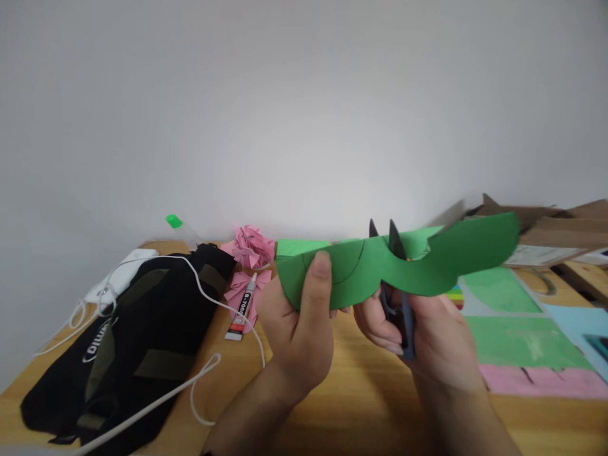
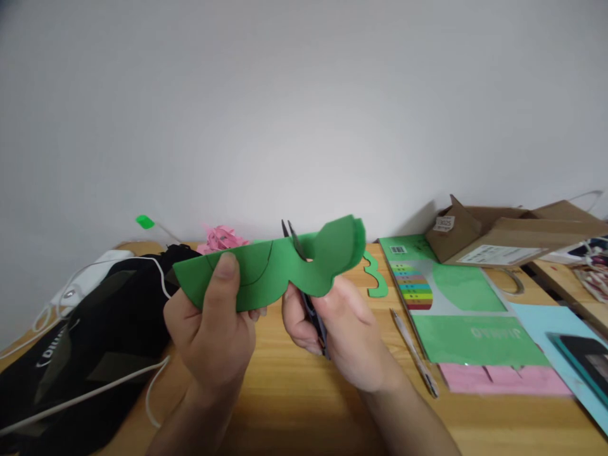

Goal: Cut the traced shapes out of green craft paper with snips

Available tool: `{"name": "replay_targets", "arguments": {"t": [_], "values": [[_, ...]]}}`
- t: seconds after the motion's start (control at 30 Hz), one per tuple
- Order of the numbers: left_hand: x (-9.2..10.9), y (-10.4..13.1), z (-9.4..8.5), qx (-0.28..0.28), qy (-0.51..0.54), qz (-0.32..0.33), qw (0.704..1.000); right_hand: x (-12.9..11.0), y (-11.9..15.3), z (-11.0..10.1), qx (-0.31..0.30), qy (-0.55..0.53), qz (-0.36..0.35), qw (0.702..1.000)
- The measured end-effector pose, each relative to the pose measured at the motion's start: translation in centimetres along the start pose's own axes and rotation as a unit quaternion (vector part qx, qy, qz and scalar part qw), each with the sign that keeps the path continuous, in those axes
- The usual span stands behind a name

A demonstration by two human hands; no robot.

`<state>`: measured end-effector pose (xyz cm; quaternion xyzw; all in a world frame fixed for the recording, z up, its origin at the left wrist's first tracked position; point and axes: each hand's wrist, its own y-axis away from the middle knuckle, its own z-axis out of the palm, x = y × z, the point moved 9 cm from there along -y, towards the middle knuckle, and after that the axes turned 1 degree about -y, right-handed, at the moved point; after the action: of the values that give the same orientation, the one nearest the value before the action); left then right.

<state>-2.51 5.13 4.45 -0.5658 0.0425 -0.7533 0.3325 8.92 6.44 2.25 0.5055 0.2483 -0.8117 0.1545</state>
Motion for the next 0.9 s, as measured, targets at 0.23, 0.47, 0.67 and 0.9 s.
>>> {"name": "replay_targets", "arguments": {"t": [0.23,0.47,0.67,0.9], "values": [[0.1,0.5,0.2,-0.018,-0.006,0.017,1.000,-0.3,0.2,-0.4,0.032,-0.003,-0.034,0.999],[0.1,0.7,0.1,-0.018,-0.018,0.023,0.999,-0.5,0.4,-0.4,0.058,-0.018,-0.041,0.997],[0.2,0.8,0.3,-0.017,-0.031,0.025,0.999,-0.5,0.5,-0.5,0.077,-0.009,-0.046,0.996],[-0.7,0.8,0.7,-0.021,0.017,-0.047,0.999,-0.1,0.6,-0.7,0.092,0.004,-0.041,0.995]]}}
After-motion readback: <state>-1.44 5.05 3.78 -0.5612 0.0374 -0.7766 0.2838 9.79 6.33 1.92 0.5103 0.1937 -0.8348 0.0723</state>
